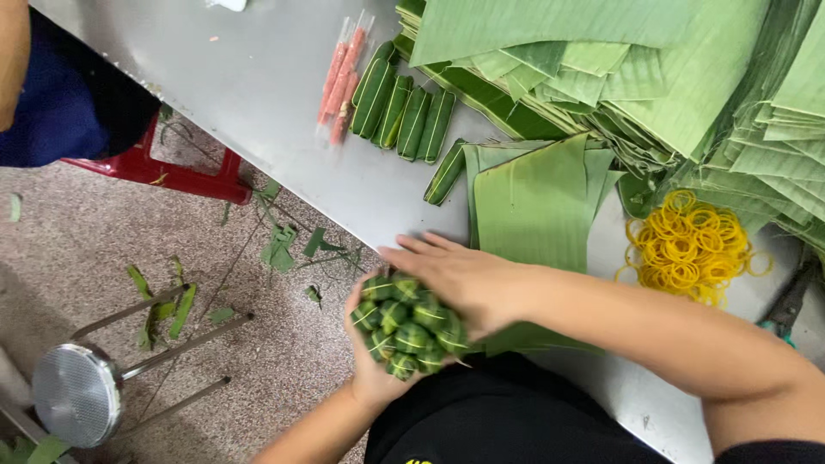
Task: The person folds banana leaves into rectangular packets, places a pink cylindrical food item inside each, folds the leaves to enclose the item, and secures the packet with a yellow rubber band. The finished packets are stacked on the table.
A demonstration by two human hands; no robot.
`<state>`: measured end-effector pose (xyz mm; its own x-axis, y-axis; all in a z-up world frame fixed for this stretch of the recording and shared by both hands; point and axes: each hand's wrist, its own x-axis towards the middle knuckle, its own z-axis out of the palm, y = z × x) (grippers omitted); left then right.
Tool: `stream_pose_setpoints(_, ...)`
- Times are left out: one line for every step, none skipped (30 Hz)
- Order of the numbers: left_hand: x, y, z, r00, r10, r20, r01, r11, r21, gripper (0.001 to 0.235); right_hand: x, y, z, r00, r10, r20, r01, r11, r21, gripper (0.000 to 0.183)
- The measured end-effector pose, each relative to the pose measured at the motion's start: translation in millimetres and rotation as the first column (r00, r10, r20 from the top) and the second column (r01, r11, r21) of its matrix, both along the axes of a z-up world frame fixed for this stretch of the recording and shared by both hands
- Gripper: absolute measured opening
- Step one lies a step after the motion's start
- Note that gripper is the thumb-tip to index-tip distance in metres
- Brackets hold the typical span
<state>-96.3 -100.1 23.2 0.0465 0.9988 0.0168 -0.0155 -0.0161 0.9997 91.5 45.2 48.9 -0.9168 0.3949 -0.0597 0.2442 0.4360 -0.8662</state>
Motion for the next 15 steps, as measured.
stream_pose_setpoints(-3.4, -8.1, -7.0, 0.998, 0.063, -0.029, -0.064, 0.997, -0.042, 0.136, -15.7, 3.7, -2.7, 0.998, 0.061, 0.027, -0.063, 0.995, 0.074, 0.150)
stream_pose_setpoints(-5.9, -12.4, -15.1, 0.990, 0.124, -0.060, -0.129, 0.988, -0.082, 0.137, -30.4, 7.3, -6.3, 0.991, 0.091, 0.097, -0.106, 0.982, 0.159, 0.151)
stream_pose_setpoints(-7.3, -12.5, -24.0, 0.977, 0.161, -0.139, -0.170, 0.984, -0.050, 0.137, -42.4, 11.6, -10.0, 0.979, 0.111, 0.171, -0.150, 0.960, 0.238, 0.153)
stream_pose_setpoints(-7.3, -8.9, -33.5, 0.956, 0.200, -0.216, -0.208, 0.978, -0.015, 0.136, -47.2, 17.3, -13.9, 0.961, 0.123, 0.247, -0.199, 0.929, 0.311, 0.154)
stream_pose_setpoints(-6.0, -5.8, -41.6, 0.927, 0.237, -0.289, -0.243, 0.970, 0.016, 0.136, -47.0, 22.0, -18.0, 0.963, 0.107, 0.249, -0.197, 0.907, 0.372, 0.151)
stream_pose_setpoints(-5.0, -2.1, -48.0, 0.892, 0.275, -0.359, -0.275, 0.960, 0.051, 0.136, -46.6, 28.6, -21.7, 0.964, 0.090, 0.250, -0.194, 0.881, 0.432, 0.148)
stream_pose_setpoints(-3.7, 2.1, -52.8, 0.848, 0.317, -0.425, -0.308, 0.947, 0.091, 0.136, -45.7, 34.8, -23.8, 0.965, 0.077, 0.250, -0.195, 0.848, 0.493, 0.144)
stream_pose_setpoints(-3.5, 4.6, -53.8, 0.797, 0.358, -0.487, -0.338, 0.932, 0.133, 0.137, -44.0, 37.1, -23.7, 0.961, 0.065, 0.270, -0.192, 0.857, 0.478, 0.141)
stream_pose_setpoints(-4.1, 5.4, -52.7, 0.813, 0.333, -0.478, -0.324, 0.940, 0.103, 0.135, -40.4, 39.0, -21.7, 0.956, 0.053, 0.290, -0.189, 0.866, 0.463, 0.139)
stream_pose_setpoints(-4.6, 5.8, -51.4, 0.829, 0.307, -0.468, -0.310, 0.948, 0.074, 0.134, -36.7, 40.2, -18.1, 0.950, 0.042, 0.309, -0.185, 0.874, 0.449, 0.136)
stream_pose_setpoints(-4.5, 5.7, -49.1, 0.847, 0.275, -0.455, -0.288, 0.957, 0.042, 0.133, -30.4, 39.4, -13.1, 0.952, 0.026, 0.305, -0.170, 0.874, 0.456, 0.126)
stream_pose_setpoints(-3.9, 5.3, -46.6, 0.855, 0.270, -0.443, -0.287, 0.957, 0.030, 0.132, -21.6, 38.3, -6.6, 0.954, 0.009, 0.300, -0.154, 0.873, 0.464, 0.116)
stream_pose_setpoints(-3.1, 7.1, -44.5, 0.862, 0.269, -0.429, -0.287, 0.958, 0.024, 0.131, -12.0, 39.6, 1.1, 0.955, -0.007, 0.296, -0.141, 0.868, 0.476, 0.106)
stream_pose_setpoints(-2.9, 9.6, -43.0, 0.869, 0.269, -0.415, -0.288, 0.958, 0.018, 0.131, 6.0, 38.5, 10.3, 0.976, -0.021, 0.215, -0.041, 0.958, 0.282, 0.093)
stream_pose_setpoints(-2.9, 9.9, -41.4, 0.848, 0.276, -0.453, -0.285, 0.957, 0.049, 0.131, 29.8, 33.6, 20.3, 0.989, -0.052, 0.137, 0.044, 0.997, 0.061, 0.081)
